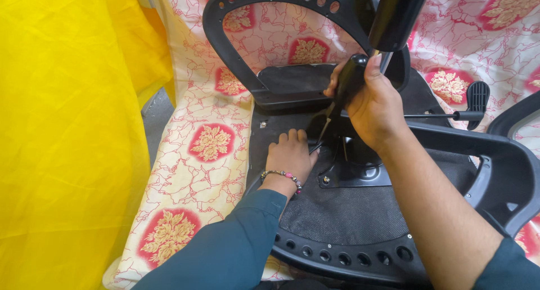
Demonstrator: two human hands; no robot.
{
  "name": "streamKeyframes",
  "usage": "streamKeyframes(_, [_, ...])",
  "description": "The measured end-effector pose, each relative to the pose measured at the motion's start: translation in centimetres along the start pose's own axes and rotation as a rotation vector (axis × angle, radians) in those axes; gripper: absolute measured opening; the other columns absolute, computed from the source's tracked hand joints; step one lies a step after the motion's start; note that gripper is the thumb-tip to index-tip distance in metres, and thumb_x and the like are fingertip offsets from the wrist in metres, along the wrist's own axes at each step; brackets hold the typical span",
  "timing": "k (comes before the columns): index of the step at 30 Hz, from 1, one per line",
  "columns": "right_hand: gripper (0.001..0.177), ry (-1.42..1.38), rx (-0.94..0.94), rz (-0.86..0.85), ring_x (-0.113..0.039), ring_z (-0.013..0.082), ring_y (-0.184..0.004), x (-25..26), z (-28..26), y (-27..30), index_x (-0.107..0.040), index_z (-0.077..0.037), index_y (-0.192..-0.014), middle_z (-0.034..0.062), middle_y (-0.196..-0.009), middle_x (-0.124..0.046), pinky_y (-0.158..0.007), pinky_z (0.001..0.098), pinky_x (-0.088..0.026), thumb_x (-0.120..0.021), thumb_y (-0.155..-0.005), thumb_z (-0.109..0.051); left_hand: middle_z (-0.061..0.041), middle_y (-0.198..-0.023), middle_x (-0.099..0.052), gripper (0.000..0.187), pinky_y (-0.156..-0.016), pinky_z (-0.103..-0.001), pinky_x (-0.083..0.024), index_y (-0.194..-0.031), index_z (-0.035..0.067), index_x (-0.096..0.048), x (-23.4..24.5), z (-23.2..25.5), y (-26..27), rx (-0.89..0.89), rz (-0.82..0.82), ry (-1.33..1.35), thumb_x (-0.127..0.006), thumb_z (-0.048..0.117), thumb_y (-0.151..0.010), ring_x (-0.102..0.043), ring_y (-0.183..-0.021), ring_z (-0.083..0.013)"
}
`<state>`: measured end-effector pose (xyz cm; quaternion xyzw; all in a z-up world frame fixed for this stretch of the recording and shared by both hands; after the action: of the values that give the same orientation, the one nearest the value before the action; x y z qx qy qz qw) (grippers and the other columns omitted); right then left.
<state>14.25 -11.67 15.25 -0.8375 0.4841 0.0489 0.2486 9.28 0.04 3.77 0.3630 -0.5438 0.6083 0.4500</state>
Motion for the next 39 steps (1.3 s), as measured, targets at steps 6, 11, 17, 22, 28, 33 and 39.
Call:
streamKeyframes(6, [0.059, -0.083, -0.002, -0.06, -0.061, 0.0226, -0.096, -0.6, 1.0, 0.0, -0.055, -0.005, -0.121, 0.0098, -0.103, -0.06, -0.094, 0.0387, -0.05, -0.045, -0.106, -0.062, -0.009, -0.102, -0.063, 0.048, -0.075, -0.044, -0.054, -0.11, 0.007, -0.062, 0.0, 0.0, 0.1, -0.011, 0.008, -0.001, -0.067, 0.05, -0.09, -0.065, -0.098, -0.0278])
streamKeyframes(11, [0.056, 0.132, 0.016, 0.022, -0.061, 0.0198, -0.091, -0.4, 0.5, -1.1, -0.04, -0.01, -0.128, 0.0085, -0.101, -0.06, -0.086, 0.0392, -0.055, -0.052, -0.102, -0.058, -0.009, -0.102, -0.063, 0.049, -0.075, -0.044, -0.054, -0.11, 0.007, -0.061, 0.0, -0.1, 0.0, -0.002, 0.007, 0.013, -0.07, 0.05, -0.088, -0.065, -0.098, -0.0278])
streamKeyframes(17, [0.061, 0.282, -0.024, -0.147, -0.066, 0.0197, -0.1, -1.3, -0.5, -1.2, -0.05, -0.006, -0.131, 0.0078, -0.107, -0.064, -0.092, 0.0362, -0.055, -0.053, -0.099, -0.058, -0.009, -0.101, -0.063, 0.051, -0.073, -0.044, -0.054, -0.111, 0.005, -0.061, 0.0, -0.1, 0.1, -0.022, 0.029, -0.01, -0.07, 0.049, -0.086, -0.065, -0.097, -0.0285])
streamKeyframes(22, [0.06, 0.323, 0.062, -0.111, -0.063, 0.0149, -0.105, -0.8, -1.0, -0.6, -0.061, -0.001, -0.128, 0.0068, -0.11, -0.065, -0.094, 0.0321, -0.052, -0.049, -0.105, -0.055, -0.009, -0.101, -0.062, 0.05, -0.073, -0.044, -0.054, -0.11, 0.005, -0.061, 0.0, 0.0, 0.0, -0.028, 0.019, -0.037, -0.069, 0.05, -0.089, -0.065, -0.096, -0.0286])
streamKeyframes(28, [0.045, 0.402, 0.234, -0.163, -0.063, 0.0129, -0.094, -2.6, -2.3, 0.6, -0.051, -0.011, -0.14, 0.0047, -0.099, -0.062, -0.087, 0.0301, -0.054, -0.042, -0.112, -0.045, -0.008, -0.102, -0.062, 0.048, -0.074, -0.044, -0.055, -0.108, 0.006, -0.061, -0.2, -0.1, 0.2, -0.022, 0.006, -0.059, -0.069, 0.049, -0.088, -0.065, -0.098, -0.0277])
streamKeyframes(33, [0.039, 0.372, 0.244, -0.146, -0.064, 0.0145, -0.096, -2.7, -2.9, 0.5, -0.054, -0.011, -0.138, 0.0055, -0.104, -0.063, -0.087, 0.0302, -0.055, -0.043, -0.114, -0.04, -0.008, -0.102, -0.062, 0.052, -0.072, -0.044, -0.055, -0.112, 0.005, -0.06, -0.2, -0.1, 0.1, -0.037, 0.049, -0.101, -0.07, 0.05, -0.088, -0.064, -0.098, -0.0278])
streamKeyframes(39, [0.038, 0.789, 0.47, -0.138, -0.059, 0.0201, -0.12, -4.5, -4.9, 2.2, -0.058, -0.008, -0.133, 0.0098, -0.129, -0.056, -0.091, 0.0289, -0.053, -0.07, -0.101, -0.025, -0.01, -0.111, -0.061, 0.068, -0.075, -0.047, -0.055, -0.125, 0.003, -0.054, 0.5, -0.3, -0.2, 0.0, 0.045, -0.036, -0.073, 0.05, -0.081, -0.062, -0.103, -0.0297])
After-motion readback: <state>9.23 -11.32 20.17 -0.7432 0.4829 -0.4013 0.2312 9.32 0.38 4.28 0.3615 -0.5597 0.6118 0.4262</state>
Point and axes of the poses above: each hand's wrist, its own y-axis away from the middle knuckle, its own x-axis out of the back of the hand, z = x × y, the point moved 10 cm from there along -y, towards the middle knuckle
